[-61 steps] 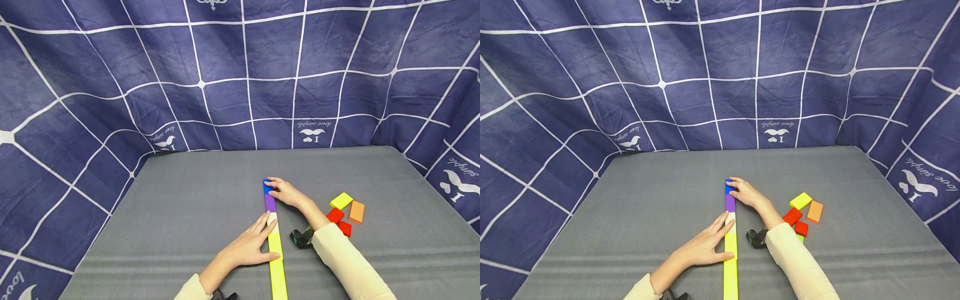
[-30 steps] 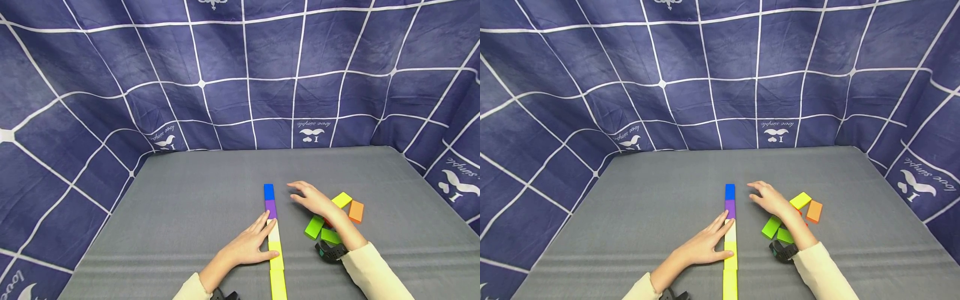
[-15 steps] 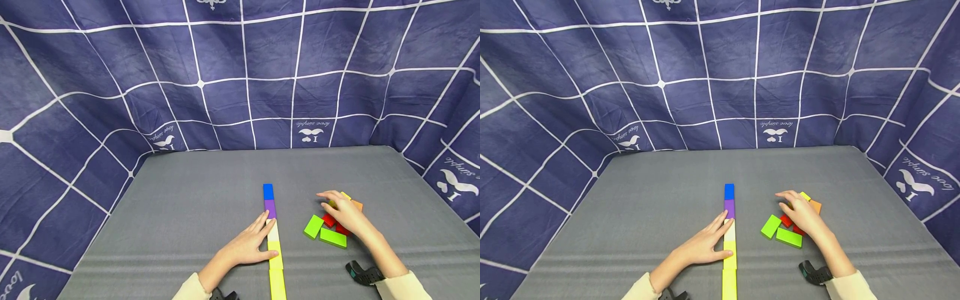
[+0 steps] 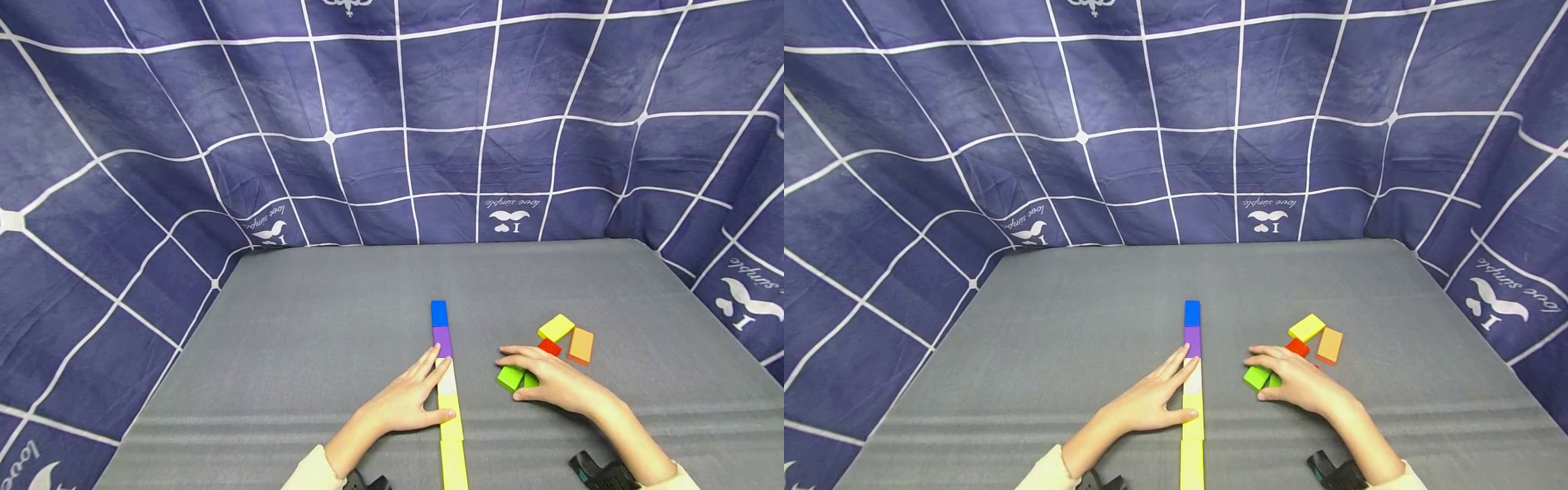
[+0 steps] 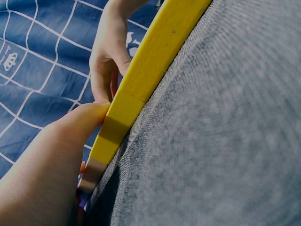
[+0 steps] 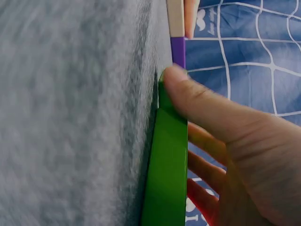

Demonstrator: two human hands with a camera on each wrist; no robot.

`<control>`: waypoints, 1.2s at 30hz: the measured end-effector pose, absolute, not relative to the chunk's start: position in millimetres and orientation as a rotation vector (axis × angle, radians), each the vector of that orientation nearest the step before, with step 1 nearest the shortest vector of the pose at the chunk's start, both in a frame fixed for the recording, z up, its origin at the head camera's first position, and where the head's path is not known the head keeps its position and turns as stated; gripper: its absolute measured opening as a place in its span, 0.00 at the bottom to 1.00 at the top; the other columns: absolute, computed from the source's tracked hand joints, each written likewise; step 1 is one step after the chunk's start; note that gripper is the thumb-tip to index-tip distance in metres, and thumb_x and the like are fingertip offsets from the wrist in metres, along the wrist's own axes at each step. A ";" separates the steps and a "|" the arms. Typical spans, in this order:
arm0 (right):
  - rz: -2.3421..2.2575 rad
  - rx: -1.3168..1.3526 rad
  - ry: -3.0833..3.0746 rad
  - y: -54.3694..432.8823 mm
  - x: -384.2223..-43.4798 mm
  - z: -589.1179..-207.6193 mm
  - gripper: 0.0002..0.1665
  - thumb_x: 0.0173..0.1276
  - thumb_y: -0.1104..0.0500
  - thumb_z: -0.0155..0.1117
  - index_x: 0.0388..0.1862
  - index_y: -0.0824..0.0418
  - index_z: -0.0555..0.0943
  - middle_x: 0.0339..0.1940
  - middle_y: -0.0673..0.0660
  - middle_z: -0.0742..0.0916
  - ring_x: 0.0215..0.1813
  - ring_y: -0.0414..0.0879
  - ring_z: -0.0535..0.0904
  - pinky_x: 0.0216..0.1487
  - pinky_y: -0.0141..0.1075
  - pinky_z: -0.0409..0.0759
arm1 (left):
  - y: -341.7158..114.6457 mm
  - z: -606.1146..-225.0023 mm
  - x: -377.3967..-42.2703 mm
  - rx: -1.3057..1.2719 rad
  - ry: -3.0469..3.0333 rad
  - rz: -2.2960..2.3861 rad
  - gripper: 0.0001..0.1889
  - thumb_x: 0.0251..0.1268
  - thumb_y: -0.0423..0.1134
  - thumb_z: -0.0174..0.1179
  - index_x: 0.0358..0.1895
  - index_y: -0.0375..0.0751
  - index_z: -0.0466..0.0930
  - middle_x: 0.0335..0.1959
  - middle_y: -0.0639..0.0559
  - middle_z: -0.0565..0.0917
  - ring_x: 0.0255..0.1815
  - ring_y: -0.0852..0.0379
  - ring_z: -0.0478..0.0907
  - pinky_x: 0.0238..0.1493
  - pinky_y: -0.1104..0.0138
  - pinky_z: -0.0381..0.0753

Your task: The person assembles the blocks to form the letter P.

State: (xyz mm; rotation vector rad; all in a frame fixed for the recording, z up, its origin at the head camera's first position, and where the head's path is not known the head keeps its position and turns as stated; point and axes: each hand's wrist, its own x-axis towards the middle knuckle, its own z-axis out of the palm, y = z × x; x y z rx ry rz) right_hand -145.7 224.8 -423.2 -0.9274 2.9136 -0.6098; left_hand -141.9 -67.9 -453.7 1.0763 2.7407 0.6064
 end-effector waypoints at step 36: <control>-0.711 -0.528 3.162 163.8 -225.2 -426.2 0.20 0.55 0.57 0.67 0.46 0.61 0.77 0.42 0.59 0.82 0.45 0.53 0.78 0.42 0.50 0.76 | -68.1 -454.4 -143.4 1.095 2.748 0.594 0.42 0.59 0.65 0.46 0.72 0.50 0.45 0.75 0.49 0.42 0.75 0.54 0.43 0.67 0.55 0.60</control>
